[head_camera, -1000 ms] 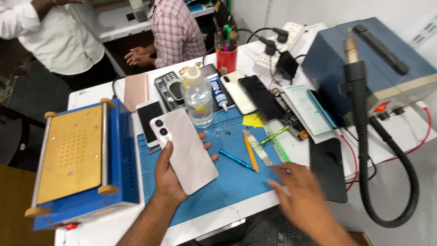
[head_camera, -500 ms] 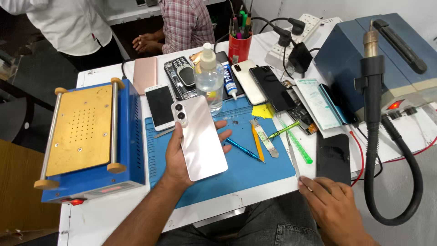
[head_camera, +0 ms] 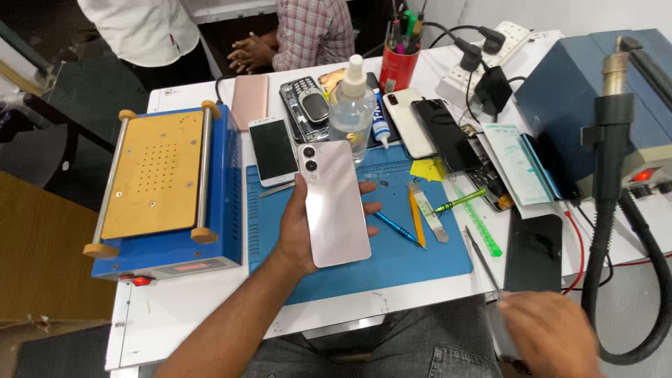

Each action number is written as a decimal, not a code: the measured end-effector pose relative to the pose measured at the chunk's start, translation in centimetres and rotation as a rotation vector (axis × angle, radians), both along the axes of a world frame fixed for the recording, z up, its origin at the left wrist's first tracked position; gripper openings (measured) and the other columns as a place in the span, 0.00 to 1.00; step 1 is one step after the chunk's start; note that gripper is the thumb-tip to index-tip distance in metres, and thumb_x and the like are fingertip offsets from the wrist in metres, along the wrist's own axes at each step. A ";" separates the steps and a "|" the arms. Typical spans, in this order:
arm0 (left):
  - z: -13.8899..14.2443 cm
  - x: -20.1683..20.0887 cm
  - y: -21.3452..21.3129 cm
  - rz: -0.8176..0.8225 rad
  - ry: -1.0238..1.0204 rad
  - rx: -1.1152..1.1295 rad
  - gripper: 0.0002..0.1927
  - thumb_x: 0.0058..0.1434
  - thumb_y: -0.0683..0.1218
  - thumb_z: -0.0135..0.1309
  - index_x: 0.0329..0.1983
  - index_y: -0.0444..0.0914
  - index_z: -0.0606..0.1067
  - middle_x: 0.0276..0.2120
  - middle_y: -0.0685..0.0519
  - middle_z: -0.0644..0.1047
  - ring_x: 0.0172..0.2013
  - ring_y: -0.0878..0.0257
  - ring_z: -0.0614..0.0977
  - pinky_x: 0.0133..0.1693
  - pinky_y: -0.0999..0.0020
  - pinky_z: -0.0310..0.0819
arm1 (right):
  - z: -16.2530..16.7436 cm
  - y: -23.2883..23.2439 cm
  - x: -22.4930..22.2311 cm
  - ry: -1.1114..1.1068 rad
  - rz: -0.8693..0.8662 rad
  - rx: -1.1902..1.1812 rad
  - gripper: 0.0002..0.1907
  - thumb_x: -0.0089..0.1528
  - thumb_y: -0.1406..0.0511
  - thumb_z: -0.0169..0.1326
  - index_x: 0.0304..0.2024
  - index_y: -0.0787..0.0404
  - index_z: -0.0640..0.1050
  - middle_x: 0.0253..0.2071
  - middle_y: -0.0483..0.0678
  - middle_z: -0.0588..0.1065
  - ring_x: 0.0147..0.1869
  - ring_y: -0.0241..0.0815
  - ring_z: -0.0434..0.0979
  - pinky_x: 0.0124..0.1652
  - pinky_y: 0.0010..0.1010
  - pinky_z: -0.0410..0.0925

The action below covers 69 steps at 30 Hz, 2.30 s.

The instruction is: The person uses a screwdriver to unscrew and pry open a smartphone, lifting out the battery and separating the back cover from the frame. They then hold the phone frame and use a thin blade to scrape along its edges, working on the device over a blue repair mat.

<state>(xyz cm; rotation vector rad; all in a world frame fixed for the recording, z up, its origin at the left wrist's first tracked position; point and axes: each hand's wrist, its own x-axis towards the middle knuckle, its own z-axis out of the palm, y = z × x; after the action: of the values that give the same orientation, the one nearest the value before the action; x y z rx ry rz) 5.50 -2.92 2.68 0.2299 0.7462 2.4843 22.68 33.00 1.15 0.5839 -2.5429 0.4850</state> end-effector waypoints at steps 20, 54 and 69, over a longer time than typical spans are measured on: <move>0.2 0.0 0.0 0.136 -0.023 -0.204 0.35 0.71 0.58 0.28 0.73 0.32 0.60 0.55 0.27 0.74 0.49 0.46 0.83 0.50 0.49 0.81 | 0.7 -5.2 -3.5 -0.516 -0.489 -0.490 0.14 0.62 0.63 0.58 0.43 0.67 0.74 0.28 0.52 0.81 0.28 0.43 0.79 0.28 0.32 0.70; 1.5 1.4 -1.8 -0.141 0.014 -0.156 0.49 0.62 0.59 0.59 0.79 0.43 0.48 0.60 0.32 0.70 0.58 0.38 0.76 0.55 0.37 0.76 | 3.5 -14.7 -16.7 -0.409 0.861 -1.660 0.19 0.76 0.60 0.47 0.46 0.73 0.78 0.43 0.59 0.80 0.46 0.47 0.79 0.50 0.36 0.72; 1.1 2.6 -3.0 -0.037 0.061 -0.023 0.35 0.71 0.49 0.51 0.77 0.38 0.52 0.71 0.36 0.63 0.67 0.40 0.71 0.63 0.36 0.70 | -1.9 -13.5 -14.7 -0.558 0.644 -1.663 0.18 0.64 0.74 0.63 0.56 0.72 0.79 0.42 0.63 0.82 0.49 0.55 0.82 0.51 0.45 0.74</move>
<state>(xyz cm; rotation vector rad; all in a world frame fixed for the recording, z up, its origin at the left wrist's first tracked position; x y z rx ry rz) 8.07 -5.88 3.78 0.3097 0.7884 2.4416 7.94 19.50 -0.77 0.5231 -1.3140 2.7519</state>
